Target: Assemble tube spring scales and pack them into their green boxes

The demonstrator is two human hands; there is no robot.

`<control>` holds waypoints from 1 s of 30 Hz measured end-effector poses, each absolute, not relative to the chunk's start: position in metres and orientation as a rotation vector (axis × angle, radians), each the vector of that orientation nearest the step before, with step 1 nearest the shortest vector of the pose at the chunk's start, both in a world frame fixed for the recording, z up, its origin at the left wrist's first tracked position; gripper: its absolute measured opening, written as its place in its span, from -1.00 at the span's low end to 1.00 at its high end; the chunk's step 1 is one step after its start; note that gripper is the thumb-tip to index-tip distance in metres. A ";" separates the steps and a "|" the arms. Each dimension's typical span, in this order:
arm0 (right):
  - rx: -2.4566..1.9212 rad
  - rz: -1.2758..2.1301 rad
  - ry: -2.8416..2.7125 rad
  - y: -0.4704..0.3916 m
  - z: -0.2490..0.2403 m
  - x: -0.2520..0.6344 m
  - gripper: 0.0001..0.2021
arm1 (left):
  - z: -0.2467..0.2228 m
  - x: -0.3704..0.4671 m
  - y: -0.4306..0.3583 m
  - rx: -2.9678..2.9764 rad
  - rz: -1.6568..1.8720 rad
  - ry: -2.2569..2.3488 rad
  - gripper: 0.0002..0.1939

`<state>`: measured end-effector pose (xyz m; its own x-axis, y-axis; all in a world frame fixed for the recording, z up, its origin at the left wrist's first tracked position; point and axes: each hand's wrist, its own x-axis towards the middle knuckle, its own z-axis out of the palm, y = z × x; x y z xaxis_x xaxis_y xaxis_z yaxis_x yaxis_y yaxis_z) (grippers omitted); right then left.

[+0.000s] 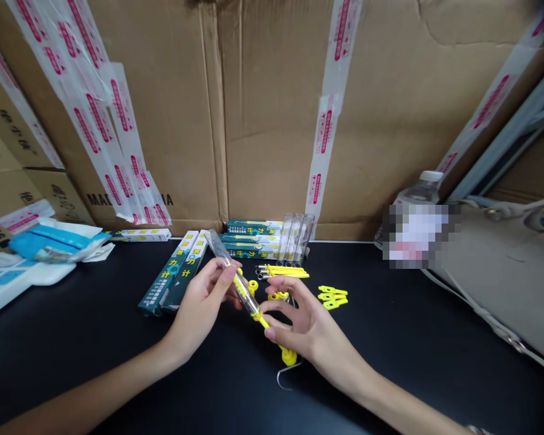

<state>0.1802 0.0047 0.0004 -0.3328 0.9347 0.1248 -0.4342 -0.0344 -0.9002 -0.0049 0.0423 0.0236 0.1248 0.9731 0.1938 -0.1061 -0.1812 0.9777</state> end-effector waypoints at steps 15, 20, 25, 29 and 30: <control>-1.169 0.461 -1.971 -0.011 -0.003 0.182 -0.83 | 0.038 -0.005 0.034 1.368 1.343 0.861 -0.68; -1.081 0.879 -1.881 -0.012 0.003 0.179 -0.80 | 0.047 -0.004 0.034 1.417 1.380 0.843 -0.72; -1.032 1.266 -1.696 -0.009 -0.005 0.176 -0.70 | 0.048 -0.006 0.034 1.407 1.398 0.853 -0.72; -0.995 1.368 -1.602 -0.008 -0.007 0.174 -0.69 | 0.044 -0.008 0.033 1.392 1.385 0.872 -0.70; -0.971 1.415 -1.556 -0.008 -0.006 0.174 -0.71 | 0.043 -0.009 0.033 1.395 1.382 0.879 -0.69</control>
